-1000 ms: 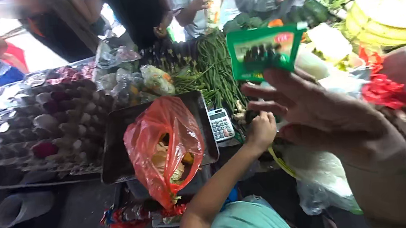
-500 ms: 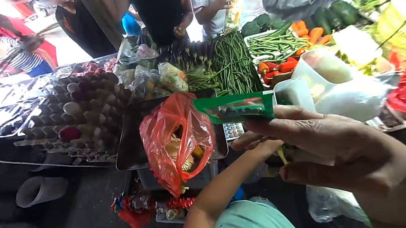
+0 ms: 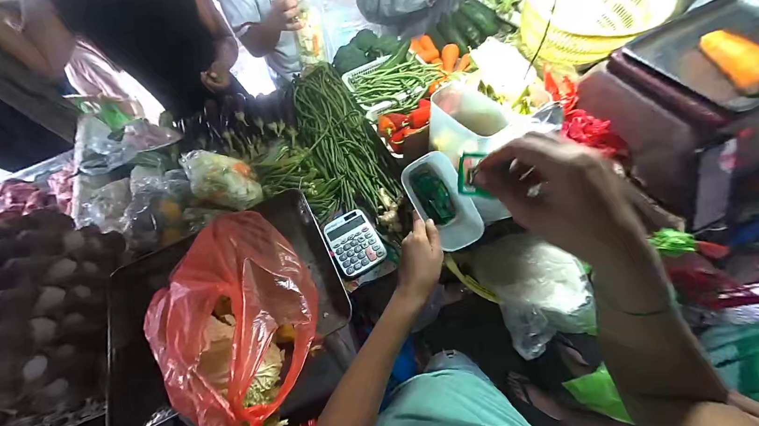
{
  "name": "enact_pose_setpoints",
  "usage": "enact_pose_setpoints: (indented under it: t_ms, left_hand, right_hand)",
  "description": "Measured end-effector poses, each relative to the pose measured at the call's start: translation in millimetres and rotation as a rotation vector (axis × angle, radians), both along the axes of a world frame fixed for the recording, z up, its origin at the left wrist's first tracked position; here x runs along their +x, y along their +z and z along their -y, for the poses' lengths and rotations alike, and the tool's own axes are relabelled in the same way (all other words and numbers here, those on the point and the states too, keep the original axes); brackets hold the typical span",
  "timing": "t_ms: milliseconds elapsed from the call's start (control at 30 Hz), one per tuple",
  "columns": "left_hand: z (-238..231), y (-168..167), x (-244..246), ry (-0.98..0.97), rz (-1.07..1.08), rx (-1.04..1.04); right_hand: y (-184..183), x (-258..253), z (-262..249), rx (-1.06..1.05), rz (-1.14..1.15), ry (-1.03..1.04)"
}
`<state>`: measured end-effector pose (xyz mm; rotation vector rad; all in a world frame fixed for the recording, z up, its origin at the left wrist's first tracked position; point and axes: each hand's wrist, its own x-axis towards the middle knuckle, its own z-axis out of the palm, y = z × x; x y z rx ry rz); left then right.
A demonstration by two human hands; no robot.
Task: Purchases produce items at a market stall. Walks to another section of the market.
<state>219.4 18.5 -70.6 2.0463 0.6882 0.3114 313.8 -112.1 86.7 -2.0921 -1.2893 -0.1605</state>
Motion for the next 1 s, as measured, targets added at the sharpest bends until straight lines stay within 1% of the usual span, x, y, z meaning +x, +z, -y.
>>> enact_pose_setpoints:
  t_ms: [33, 167, 200, 233, 300, 400, 467, 567, 667, 800, 933, 1000]
  left_hand:
    - [1.1, 0.5, -0.6, -0.001, -0.005, -0.001]
    - [14.5, -4.1, -13.1, -0.03, -0.007, 0.016]
    - [17.9, -3.6, -16.1, -0.046, -0.012, 0.017]
    - [22.0, -4.0, -17.8, -0.052, -0.003, 0.018]
    - [30.9, -8.7, -20.9, -0.047, 0.014, 0.034]
    - [41.1, -17.7, -22.4, -0.016, 0.054, 0.096]
    - [46.3, -22.0, -26.0, -0.002, 0.064, 0.103]
    - [44.2, -21.3, -30.9, 0.018, 0.045, 0.08]
    - [39.7, -23.4, -33.9, 0.01, 0.04, 0.054]
    - [37.9, -21.9, -34.1, -0.021, 0.003, 0.038]
    - [40.5, -21.1, -32.5, -0.027, 0.014, 0.016]
    - [41.5, -21.6, -29.8, -0.017, 0.041, 0.046]
  right_hand:
    - [-13.1, -1.7, -7.0, -0.074, -0.035, -0.02]
    - [-83.2, -4.2, -47.6, -0.586, -0.299, -0.09]
    - [-93.9, -3.1, -59.5, -0.66, -0.33, -0.095]
    - [-103.0, -0.7, -70.5, -0.656, -0.349, -0.097]
    - [-124.6, 12.2, -90.7, -0.525, -0.421, -0.135]
    - [-159.8, 47.2, -120.4, -0.371, -0.533, -0.298]
    - [-177.1, 48.0, -128.9, -0.255, -0.587, -0.393]
    - [-178.6, 31.7, -130.9, -0.213, -0.645, -0.505]
    - [-173.0, 13.4, -122.1, -0.221, -0.626, -0.516]
    - [-172.5, 15.7, -129.3, -0.355, -0.53, -0.516]
    - [-163.2, 16.1, -127.3, -0.487, -0.516, -0.512]
    - [-165.9, 26.7, -126.7, -0.511, -0.516, -0.466]
